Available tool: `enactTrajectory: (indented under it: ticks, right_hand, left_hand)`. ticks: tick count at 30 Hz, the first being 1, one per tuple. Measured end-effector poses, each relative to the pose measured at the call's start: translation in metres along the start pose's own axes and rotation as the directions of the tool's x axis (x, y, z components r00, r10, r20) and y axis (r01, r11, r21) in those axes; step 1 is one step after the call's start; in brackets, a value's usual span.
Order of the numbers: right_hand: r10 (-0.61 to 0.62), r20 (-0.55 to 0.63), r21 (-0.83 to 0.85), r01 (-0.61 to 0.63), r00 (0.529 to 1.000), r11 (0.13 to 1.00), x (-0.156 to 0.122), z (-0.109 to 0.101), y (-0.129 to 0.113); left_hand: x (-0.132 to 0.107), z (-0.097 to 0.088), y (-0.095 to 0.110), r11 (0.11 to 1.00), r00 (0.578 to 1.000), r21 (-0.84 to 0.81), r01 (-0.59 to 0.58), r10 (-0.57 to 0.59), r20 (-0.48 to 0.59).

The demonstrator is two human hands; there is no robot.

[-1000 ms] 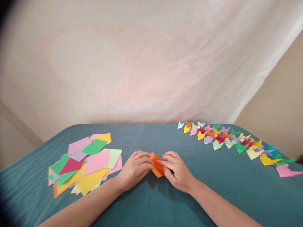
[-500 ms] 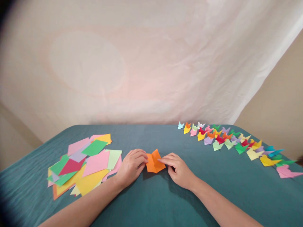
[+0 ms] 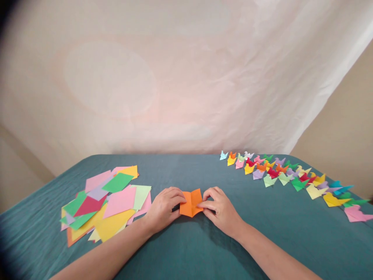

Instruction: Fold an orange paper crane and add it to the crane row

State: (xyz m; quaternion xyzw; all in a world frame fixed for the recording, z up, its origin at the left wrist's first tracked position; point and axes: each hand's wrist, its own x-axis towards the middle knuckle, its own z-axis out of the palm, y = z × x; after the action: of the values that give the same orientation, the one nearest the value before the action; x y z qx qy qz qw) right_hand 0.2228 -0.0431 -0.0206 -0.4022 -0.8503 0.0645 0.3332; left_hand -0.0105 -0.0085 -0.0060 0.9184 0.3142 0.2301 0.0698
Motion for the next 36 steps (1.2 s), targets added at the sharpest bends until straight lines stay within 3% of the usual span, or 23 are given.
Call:
enactTrajectory:
  ticks: [6, 15, 23, 26, 30, 36]
  right_hand:
    - [-0.007, 0.003, 0.156, 0.007, 1.0, 0.988, 0.0, -0.003, 0.0]
    - [0.309, 0.124, 0.226, -0.33, 0.943, 0.916, 0.003, -0.002, 0.0]
    - [0.333, 0.036, 0.213, -0.333, 0.942, 0.919, 0.009, 0.005, 0.005]
    - [0.332, 0.05, 0.202, -0.335, 0.942, 0.92, 0.01, 0.009, 0.008]
    - [0.297, 0.029, 0.234, -0.295, 0.955, 0.926, 0.011, 0.011, 0.011]
    - [0.289, -0.004, 0.234, -0.28, 0.957, 0.931, 0.009, 0.015, 0.014]
  left_hand:
    - [0.0, 0.001, -0.001, 0.998, 0.999, -0.061, -0.029, 0.032, 0.036]
    - [0.002, 0.001, 0.003, 0.987, 0.994, -0.113, 0.111, -0.111, 0.009]
    - [0.003, 0.001, -0.001, 0.976, 0.978, -0.084, 0.2, -0.204, -0.051]
    - [0.004, -0.008, 0.01, 0.991, 0.987, 0.002, 0.137, -0.137, -0.081]
    - [0.006, -0.016, 0.035, 0.994, 0.994, 0.098, -0.052, 0.041, 0.105]
    - [-0.004, -0.007, 0.046, 0.998, 0.939, 0.05, -0.038, 0.018, 0.343]
